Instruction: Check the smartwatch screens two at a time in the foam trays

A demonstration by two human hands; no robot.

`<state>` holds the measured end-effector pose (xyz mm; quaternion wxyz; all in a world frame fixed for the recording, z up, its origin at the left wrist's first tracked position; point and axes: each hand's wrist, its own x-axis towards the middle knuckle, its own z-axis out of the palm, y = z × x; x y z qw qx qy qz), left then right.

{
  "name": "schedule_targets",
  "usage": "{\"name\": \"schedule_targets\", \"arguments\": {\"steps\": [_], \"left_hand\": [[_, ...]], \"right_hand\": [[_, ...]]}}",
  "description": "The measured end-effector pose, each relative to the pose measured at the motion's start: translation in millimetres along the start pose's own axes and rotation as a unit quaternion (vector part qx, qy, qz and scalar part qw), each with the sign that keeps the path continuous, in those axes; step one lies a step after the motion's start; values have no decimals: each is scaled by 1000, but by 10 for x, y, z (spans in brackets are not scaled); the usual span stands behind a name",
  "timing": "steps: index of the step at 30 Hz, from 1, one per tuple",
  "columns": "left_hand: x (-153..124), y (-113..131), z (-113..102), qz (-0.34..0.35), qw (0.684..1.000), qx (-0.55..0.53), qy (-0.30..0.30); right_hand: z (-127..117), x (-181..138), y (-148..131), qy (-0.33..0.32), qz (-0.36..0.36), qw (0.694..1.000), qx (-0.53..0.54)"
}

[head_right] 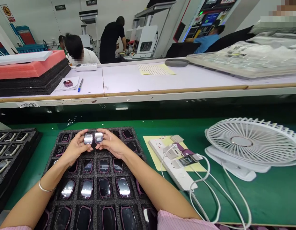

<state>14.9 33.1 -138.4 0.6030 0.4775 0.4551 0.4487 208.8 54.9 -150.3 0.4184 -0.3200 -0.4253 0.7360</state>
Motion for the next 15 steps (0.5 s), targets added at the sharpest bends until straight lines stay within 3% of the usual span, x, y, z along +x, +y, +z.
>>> {"name": "schedule_targets", "arguments": {"steps": [3, 5, 6, 8, 10, 11, 13, 15], "left_hand": [[36, -43, -88, -13, 997, 65, -35], [51, -82, -142, -3, 984, 173, -39], [55, -103, -162, 18, 969, 244, -36], [57, -146, -185, 67, 919, 387, -27], [54, -181, -189, 96, 868, 486, -23], [52, -191, -189, 97, 850, 517, -24], [46, -193, -195, 84, 831, 549, -30], [37, -165, -214, 76, 825, 559, -38]], "right_hand": [[-59, 7, 17, -24, -16, 995, -92], [-96, 5, 29, -31, -33, 970, -237], [-107, 0, 32, -26, -49, 942, -330], [-111, -19, 31, -13, -80, 856, -511], [-97, -41, 25, -9, -92, 771, -631], [-86, -52, 22, -15, -89, 742, -664], [-72, -75, 4, -35, -81, 710, -698], [-77, -105, -44, -62, -75, 700, -708]]}}
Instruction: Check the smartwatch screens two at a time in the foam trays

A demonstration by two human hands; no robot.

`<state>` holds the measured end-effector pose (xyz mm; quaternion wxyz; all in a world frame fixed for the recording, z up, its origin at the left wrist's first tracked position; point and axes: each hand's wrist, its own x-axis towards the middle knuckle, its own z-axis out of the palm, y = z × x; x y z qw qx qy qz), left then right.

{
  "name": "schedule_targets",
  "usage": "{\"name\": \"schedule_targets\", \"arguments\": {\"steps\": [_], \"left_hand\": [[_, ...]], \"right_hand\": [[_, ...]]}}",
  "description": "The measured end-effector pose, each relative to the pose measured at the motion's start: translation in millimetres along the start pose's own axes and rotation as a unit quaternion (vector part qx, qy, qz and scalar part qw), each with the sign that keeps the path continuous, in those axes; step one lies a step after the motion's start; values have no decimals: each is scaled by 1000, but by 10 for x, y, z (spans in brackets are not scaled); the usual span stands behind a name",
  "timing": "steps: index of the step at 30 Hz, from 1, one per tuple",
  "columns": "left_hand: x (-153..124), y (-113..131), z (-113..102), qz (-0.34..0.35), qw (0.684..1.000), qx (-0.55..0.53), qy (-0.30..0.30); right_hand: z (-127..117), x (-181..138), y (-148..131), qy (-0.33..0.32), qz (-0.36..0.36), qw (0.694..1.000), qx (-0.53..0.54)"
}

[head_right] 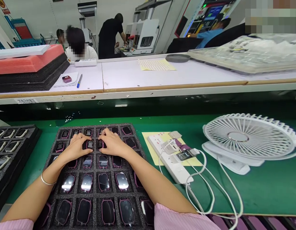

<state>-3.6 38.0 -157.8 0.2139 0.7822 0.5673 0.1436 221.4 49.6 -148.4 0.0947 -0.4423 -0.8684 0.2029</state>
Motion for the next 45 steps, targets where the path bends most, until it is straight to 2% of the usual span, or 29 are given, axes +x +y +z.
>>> {"name": "schedule_targets", "arguments": {"steps": [2, 4, 7, 10, 13, 16, 19, 22, 25, 27, 28, 29, 30, 32, 34, 36, 40, 45], "left_hand": [[-8, 4, -59, -1, 1000, 4, -2], [-3, 38, -118, 5, 1000, 6, 4], [61, 198, -130, 40, 999, -3, -5], [193, 486, 9, 82, 996, -27, -19], [341, 788, 232, 78, 996, -39, -7], [439, 979, 405, 67, 996, -52, 4], [449, 1040, 459, 63, 995, -77, 4], [402, 1030, 387, 89, 988, -123, -23], [346, 973, 193, 120, 974, -183, -59], [312, 904, 14, 112, 958, -253, -74], [295, 860, -80, 95, 944, -307, -74], [279, 810, -171, 62, 917, -387, -67], [261, 757, -253, 22, 885, -462, -50], [221, 647, -374, -56, 824, -564, -9], [169, 547, -426, -96, 802, -589, 18], [107, 472, -418, -110, 804, -583, 32], [-17, 407, -318, -128, 809, -570, 58], [-87, 347, -162, -103, 845, -516, 95]], "right_hand": [[-104, -48, 28, -9, -8, 1000, -4], [-267, -114, 90, 24, 5, 1000, -12], [-555, -230, 235, 82, 78, 993, -44], [-735, -346, 370, 12, 186, 976, -113], [-700, -452, 426, -54, 243, 957, -147], [-524, -546, 433, -48, 238, 957, -157], [-354, -611, 442, -13, 214, 968, -134], [-285, -629, 460, 12, 191, 978, -78], [-315, -595, 469, 40, 190, 980, -50], [-348, -538, 450, 93, 155, 981, 68], [-356, -496, 427, 114, 127, 971, 166], [-355, -445, 392, 124, 100, 947, 281], [-346, -386, 345, 123, 80, 907, 395], [-307, -251, 214, 90, 73, 807, 579], [-257, -121, 49, 50, 76, 717, 691], [-210, -22, -119, 17, 65, 669, 740], [-101, 50, -339, 0, 49, 654, 755], [116, 30, -311, 3, 67, 674, 735]]}}
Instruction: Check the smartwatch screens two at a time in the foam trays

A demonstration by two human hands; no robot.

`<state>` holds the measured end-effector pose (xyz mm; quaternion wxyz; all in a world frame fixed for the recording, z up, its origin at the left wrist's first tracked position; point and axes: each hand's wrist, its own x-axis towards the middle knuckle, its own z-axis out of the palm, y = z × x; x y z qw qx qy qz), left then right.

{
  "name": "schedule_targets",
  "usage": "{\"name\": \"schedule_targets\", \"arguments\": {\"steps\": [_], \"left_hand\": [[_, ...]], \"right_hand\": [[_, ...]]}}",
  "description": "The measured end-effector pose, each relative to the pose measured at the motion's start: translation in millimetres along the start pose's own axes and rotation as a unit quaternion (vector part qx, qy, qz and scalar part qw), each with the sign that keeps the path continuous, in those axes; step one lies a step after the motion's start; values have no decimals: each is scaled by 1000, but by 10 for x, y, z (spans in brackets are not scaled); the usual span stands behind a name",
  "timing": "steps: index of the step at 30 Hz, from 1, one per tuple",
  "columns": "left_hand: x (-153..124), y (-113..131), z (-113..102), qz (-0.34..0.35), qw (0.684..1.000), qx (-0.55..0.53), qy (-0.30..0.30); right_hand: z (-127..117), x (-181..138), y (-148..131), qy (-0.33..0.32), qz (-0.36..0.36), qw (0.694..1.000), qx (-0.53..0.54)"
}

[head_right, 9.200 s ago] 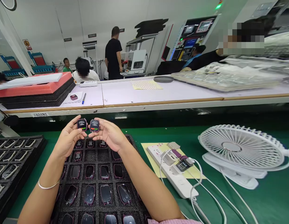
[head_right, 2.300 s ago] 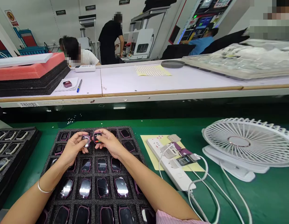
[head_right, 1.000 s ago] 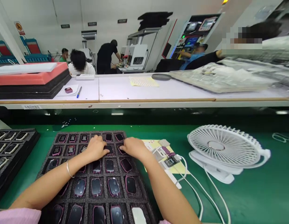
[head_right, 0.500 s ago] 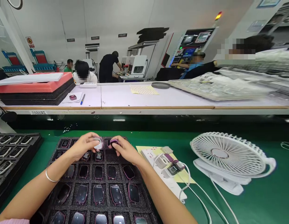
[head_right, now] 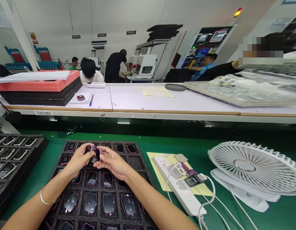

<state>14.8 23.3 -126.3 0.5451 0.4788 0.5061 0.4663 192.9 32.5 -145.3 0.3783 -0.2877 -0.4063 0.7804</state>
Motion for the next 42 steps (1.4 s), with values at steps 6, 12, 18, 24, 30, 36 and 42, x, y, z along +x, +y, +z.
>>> {"name": "schedule_targets", "arguments": {"steps": [6, 12, 18, 24, 30, 36, 42], "left_hand": [[26, -203, -41, 89, 992, 88, 11], [-35, -235, -47, 99, 984, 147, 29], [-75, -192, -15, 101, 980, 164, 44], [-96, -151, -3, 88, 977, 187, 52], [-91, -170, -10, 106, 977, 177, 49], [-90, -154, 2, 93, 977, 185, 48], [-98, -158, 3, 101, 976, 185, 47]], "right_hand": [[-95, -7, 111, -7, -16, 1000, 15], [-106, -32, 104, -44, 1, 998, 42], [-106, -45, 77, -60, 3, 996, 63], [-115, -48, 73, -74, 0, 995, 63], [-114, -60, 68, -60, 4, 996, 60], [-103, -64, 67, -69, 4, 996, 58], [-115, -72, 61, -89, 6, 995, 41]]}}
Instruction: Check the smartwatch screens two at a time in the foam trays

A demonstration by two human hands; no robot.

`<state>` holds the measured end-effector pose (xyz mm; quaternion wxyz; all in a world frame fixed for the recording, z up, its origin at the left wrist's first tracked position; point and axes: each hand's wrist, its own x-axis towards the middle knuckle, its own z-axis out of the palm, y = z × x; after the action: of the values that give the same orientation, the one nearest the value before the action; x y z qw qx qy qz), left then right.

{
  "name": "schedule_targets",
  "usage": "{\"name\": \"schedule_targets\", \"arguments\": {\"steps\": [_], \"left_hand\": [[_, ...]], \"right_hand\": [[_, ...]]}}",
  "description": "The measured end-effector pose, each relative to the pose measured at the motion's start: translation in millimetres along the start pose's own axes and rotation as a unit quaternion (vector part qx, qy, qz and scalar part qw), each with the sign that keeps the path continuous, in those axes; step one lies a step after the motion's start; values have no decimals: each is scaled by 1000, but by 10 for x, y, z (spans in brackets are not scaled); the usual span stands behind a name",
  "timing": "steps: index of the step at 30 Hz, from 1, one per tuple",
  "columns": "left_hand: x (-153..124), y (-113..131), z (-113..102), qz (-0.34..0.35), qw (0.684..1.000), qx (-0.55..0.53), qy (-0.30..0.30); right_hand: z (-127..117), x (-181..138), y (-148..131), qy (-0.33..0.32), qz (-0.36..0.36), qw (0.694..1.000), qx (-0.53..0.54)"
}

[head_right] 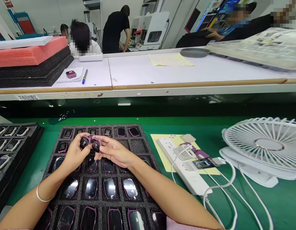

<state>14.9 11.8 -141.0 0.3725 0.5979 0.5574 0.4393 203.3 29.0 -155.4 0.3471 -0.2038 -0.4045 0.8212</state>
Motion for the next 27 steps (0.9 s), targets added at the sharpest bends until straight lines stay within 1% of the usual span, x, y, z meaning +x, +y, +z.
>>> {"name": "schedule_targets", "arguments": {"steps": [6, 9, 13, 16, 23, 27], "left_hand": [[-24, 15, -19, -11, 1000, 4, -6], [-37, 19, -20, -12, 1000, -7, -9], [-41, 18, -16, -11, 1000, -29, 1], [-42, 24, -18, -12, 1000, -25, -5], [-46, 39, -13, -5, 999, -45, -8], [-51, 40, -8, -10, 999, -37, -14]], "right_hand": [[16, -13, -18, 0, -7, 1000, -10], [30, -20, -20, -1, -8, 1000, -8], [33, -27, -14, 2, -10, 1000, -15], [26, -30, -3, -4, -13, 1000, -21], [39, -31, -1, 1, -16, 1000, -8], [37, -34, -8, 0, -15, 1000, -8]]}}
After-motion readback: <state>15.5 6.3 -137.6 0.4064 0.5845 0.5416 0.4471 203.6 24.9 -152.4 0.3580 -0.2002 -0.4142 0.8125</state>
